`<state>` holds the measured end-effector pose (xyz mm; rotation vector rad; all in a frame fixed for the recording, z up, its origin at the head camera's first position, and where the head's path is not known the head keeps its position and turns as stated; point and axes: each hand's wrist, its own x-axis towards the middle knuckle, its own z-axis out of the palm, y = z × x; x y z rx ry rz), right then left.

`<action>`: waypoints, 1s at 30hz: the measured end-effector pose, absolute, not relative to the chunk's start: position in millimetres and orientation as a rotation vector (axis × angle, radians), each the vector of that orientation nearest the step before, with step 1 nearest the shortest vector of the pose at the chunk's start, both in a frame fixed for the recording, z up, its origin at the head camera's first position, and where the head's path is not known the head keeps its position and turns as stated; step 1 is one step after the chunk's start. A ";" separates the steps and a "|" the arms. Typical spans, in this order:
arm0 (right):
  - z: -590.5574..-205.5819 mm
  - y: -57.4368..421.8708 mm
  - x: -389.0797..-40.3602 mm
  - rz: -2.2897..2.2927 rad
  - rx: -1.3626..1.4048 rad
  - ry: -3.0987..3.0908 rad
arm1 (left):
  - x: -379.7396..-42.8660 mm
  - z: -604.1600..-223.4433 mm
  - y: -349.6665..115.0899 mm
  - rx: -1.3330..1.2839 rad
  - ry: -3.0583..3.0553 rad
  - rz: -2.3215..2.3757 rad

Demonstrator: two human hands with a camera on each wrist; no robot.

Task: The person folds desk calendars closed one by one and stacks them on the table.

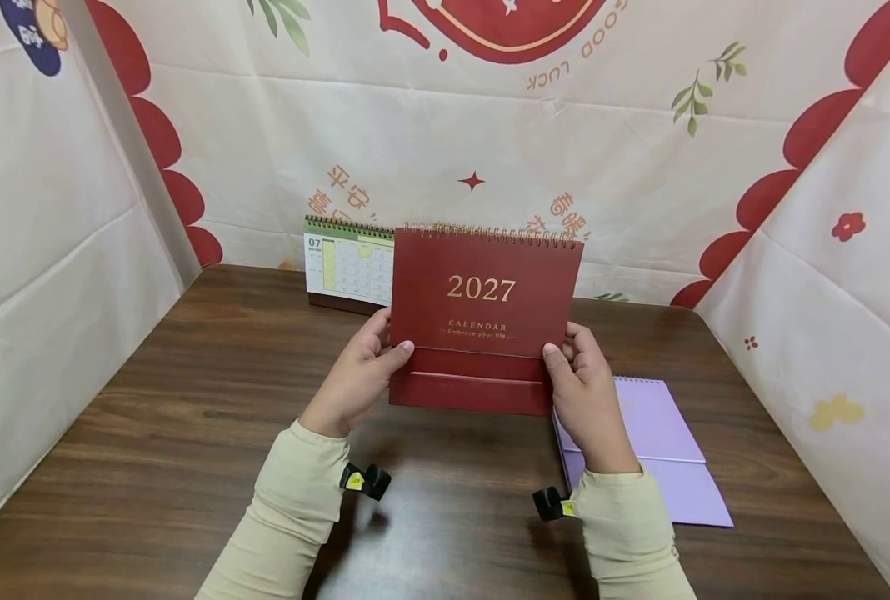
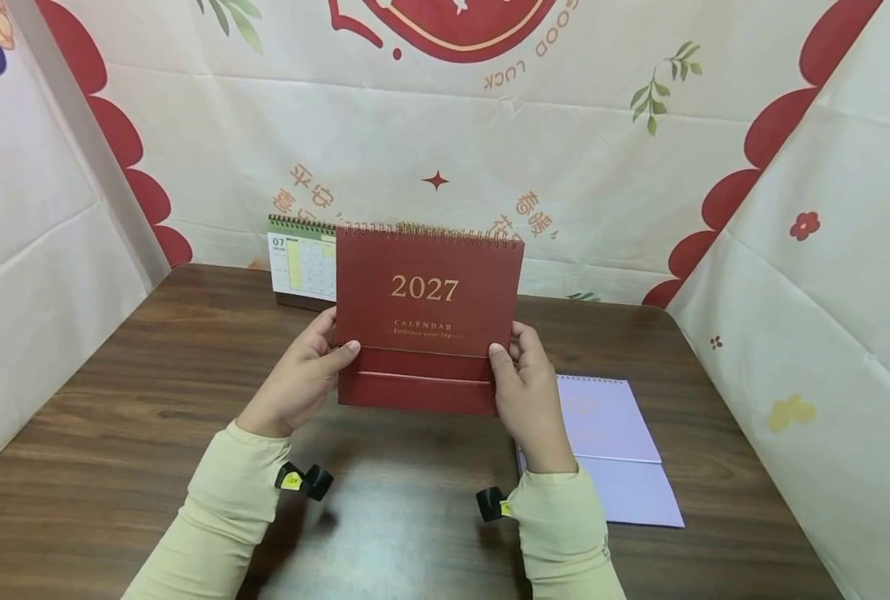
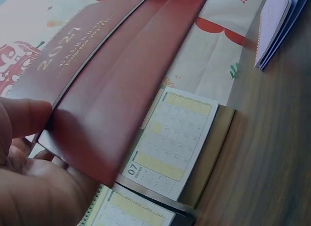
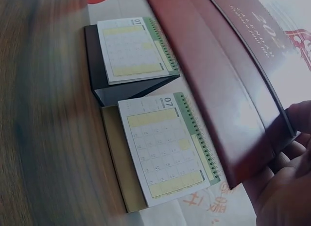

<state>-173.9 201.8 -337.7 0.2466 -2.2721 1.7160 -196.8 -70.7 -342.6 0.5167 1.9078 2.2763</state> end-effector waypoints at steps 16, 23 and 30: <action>-337.4 200.4 -174.4 1.729 0.241 -2.306 | -198.8 -341.9 -71.5 0.362 1.959 2.266; -341.3 201.6 -176.1 1.641 0.188 -2.520 | -202.3 -348.7 -80.7 0.326 2.023 2.115; -344.4 205.1 -180.4 1.373 0.100 -2.762 | -206.8 -359.2 -87.0 0.271 2.221 1.864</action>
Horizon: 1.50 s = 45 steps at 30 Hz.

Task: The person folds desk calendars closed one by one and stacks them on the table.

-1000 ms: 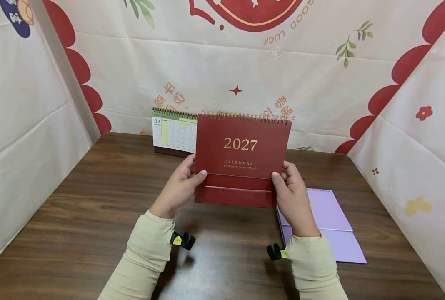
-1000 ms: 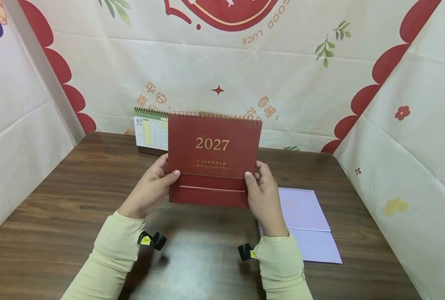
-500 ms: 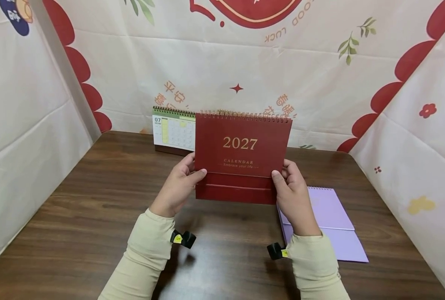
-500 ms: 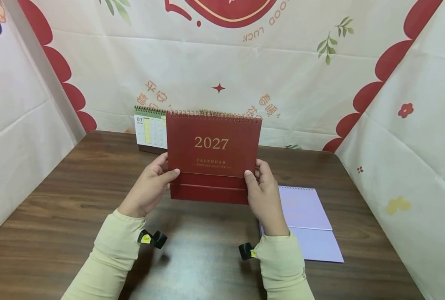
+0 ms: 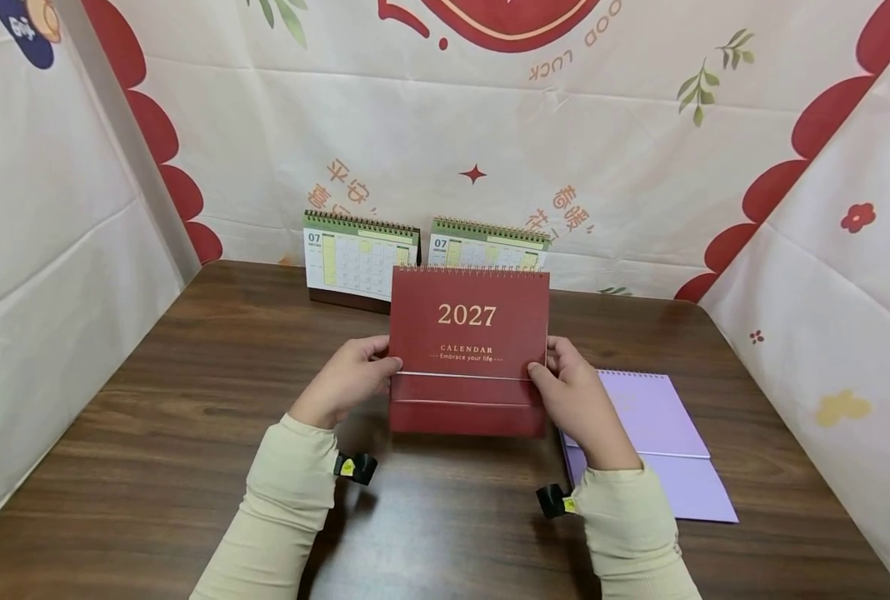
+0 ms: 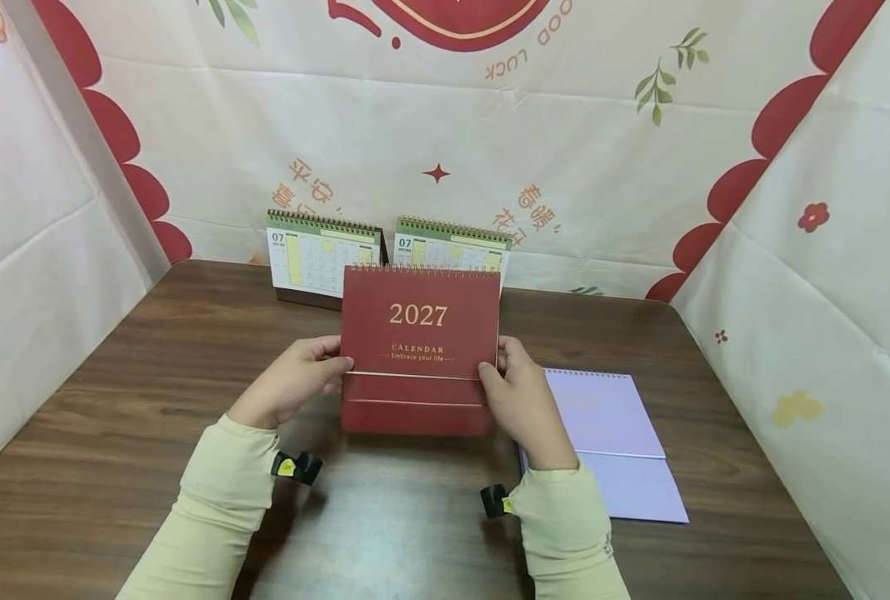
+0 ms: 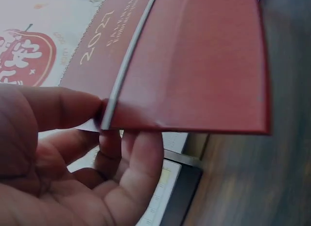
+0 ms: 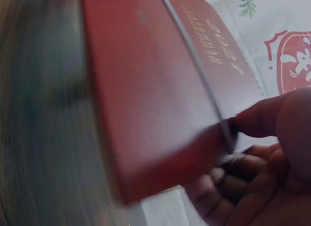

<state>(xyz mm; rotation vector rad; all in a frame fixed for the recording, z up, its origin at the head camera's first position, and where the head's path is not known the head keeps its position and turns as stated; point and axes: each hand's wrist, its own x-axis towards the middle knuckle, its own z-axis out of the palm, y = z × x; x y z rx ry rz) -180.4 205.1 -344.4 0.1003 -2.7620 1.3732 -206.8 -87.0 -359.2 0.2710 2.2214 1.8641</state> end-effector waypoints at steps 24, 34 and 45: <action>-390.3 210.7 -195.2 0.902 0.223 -3.221 | -214.7 -391.0 -77.6 0.154 2.521 1.278; -390.3 208.8 -198.5 0.886 0.237 -3.198 | -212.8 -389.8 -77.3 0.075 2.639 1.220; -389.1 205.1 -198.4 0.967 0.318 -3.140 | -207.7 -384.3 -55.9 0.449 2.827 1.218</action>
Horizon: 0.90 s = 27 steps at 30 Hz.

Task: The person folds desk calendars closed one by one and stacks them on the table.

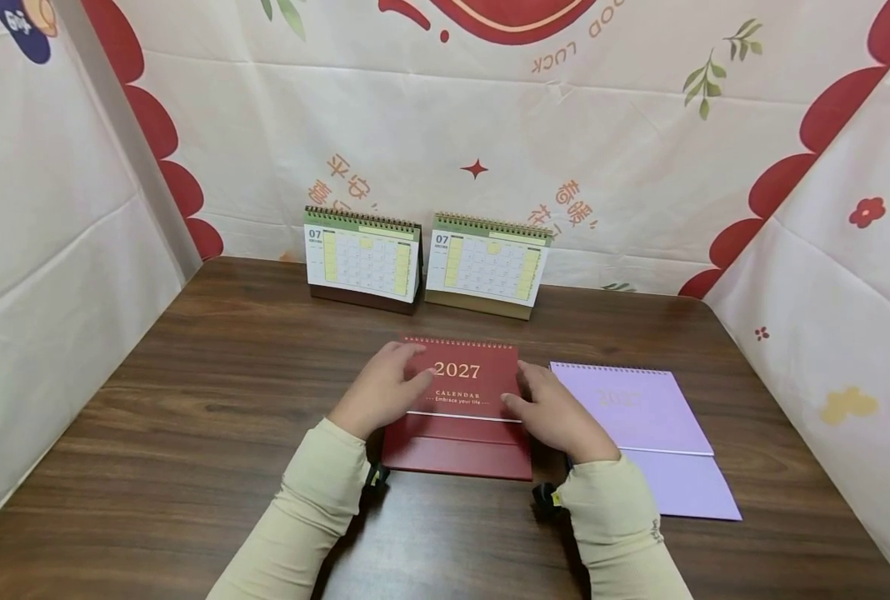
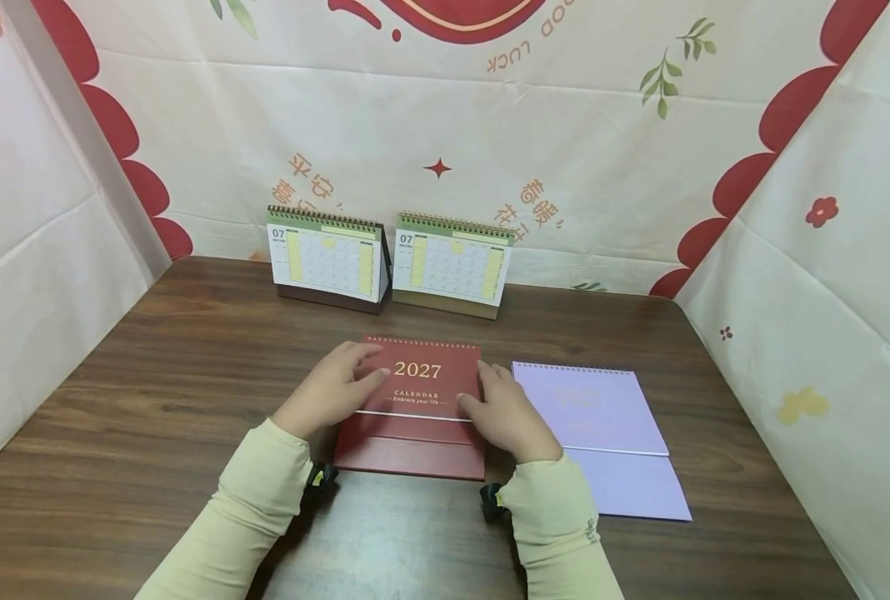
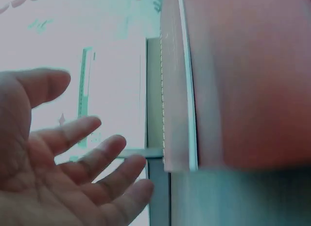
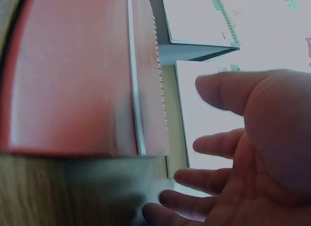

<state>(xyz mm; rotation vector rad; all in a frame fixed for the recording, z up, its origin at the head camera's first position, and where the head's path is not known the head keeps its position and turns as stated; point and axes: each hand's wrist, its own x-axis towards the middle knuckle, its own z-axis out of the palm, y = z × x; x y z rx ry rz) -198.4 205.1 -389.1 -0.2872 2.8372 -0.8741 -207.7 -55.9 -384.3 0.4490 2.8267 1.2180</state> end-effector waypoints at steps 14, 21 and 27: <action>-389.7 186.6 -203.0 -0.700 -0.300 2.866 | -201.4 -379.3 -43.3 0.462 2.822 0.879; -394.0 182.4 -205.6 -0.588 -0.298 2.853 | -212.0 -387.6 -42.1 0.483 2.850 0.620; -396.7 180.1 -206.6 -0.559 -0.300 2.837 | -216.4 -390.9 -47.8 0.427 2.804 0.559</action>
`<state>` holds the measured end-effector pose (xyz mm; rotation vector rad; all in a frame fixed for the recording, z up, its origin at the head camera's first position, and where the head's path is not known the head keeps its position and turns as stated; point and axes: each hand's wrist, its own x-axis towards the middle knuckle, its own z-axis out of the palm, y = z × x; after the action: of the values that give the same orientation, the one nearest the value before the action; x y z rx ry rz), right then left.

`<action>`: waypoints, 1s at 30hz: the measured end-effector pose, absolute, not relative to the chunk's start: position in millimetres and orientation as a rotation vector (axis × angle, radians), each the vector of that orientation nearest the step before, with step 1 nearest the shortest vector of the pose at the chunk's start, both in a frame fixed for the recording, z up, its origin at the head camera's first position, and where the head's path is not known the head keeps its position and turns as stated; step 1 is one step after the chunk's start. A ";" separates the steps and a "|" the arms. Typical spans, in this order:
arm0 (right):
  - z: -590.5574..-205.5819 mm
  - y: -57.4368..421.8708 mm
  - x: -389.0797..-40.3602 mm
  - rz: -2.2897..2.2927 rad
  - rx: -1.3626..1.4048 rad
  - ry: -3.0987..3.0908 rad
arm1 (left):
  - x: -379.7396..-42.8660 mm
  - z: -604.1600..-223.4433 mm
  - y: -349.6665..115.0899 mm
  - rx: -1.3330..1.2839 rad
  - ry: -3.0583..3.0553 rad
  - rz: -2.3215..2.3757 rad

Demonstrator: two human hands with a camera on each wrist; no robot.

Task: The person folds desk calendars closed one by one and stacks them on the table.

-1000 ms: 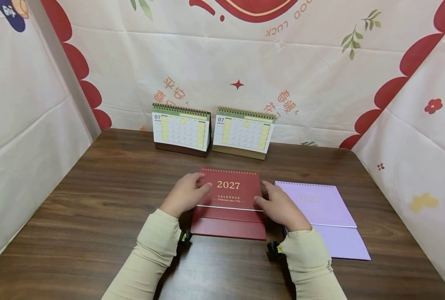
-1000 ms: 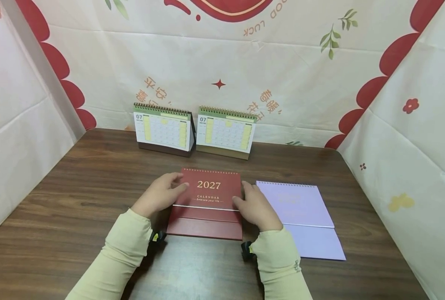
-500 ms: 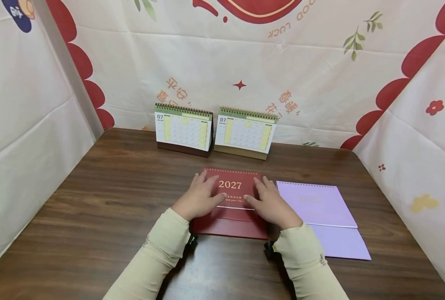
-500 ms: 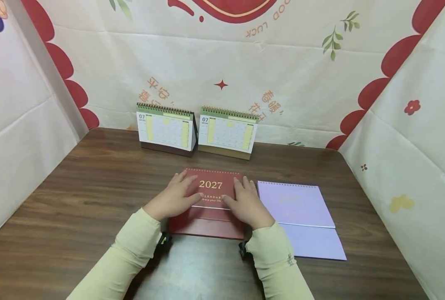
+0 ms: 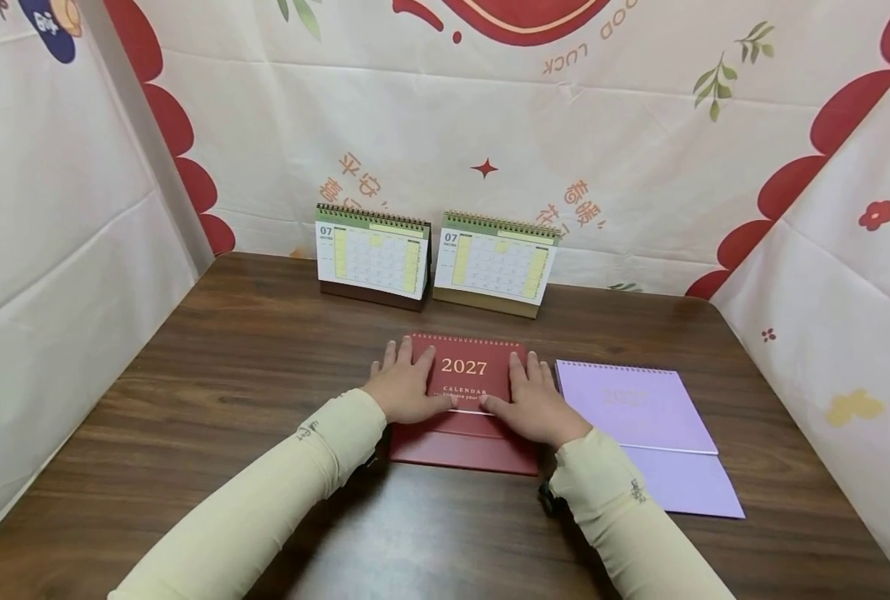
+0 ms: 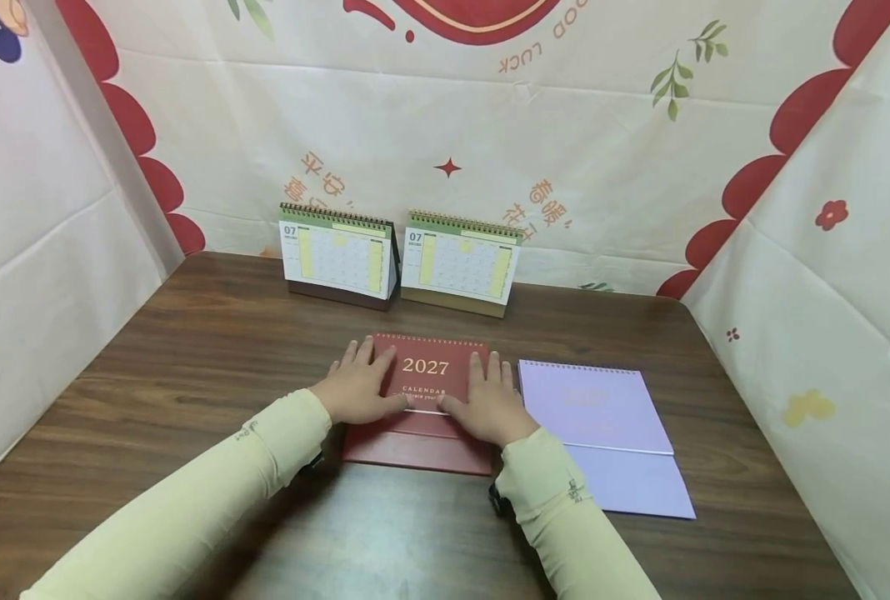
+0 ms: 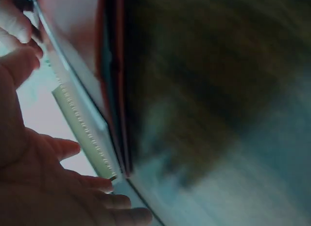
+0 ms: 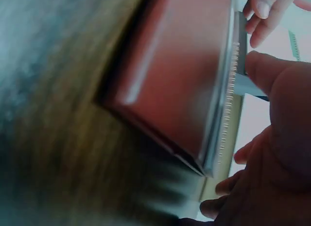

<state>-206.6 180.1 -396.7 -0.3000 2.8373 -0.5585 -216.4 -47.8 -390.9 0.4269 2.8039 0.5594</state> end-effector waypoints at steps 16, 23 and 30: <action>-413.8 179.6 -204.6 -0.444 -0.287 2.728 | -213.3 -405.0 -38.5 0.372 2.685 0.076; -413.6 181.3 -209.5 -0.405 -0.279 2.703 | -213.8 -397.0 -33.2 0.348 2.688 0.031; -424.9 188.9 -217.6 -0.406 -0.266 2.700 | -217.8 -403.5 -31.2 0.336 2.699 0.050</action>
<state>-217.6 188.9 -424.9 -0.2661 2.7000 -0.4061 -217.8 -31.2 -403.5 0.3359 2.6989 0.0496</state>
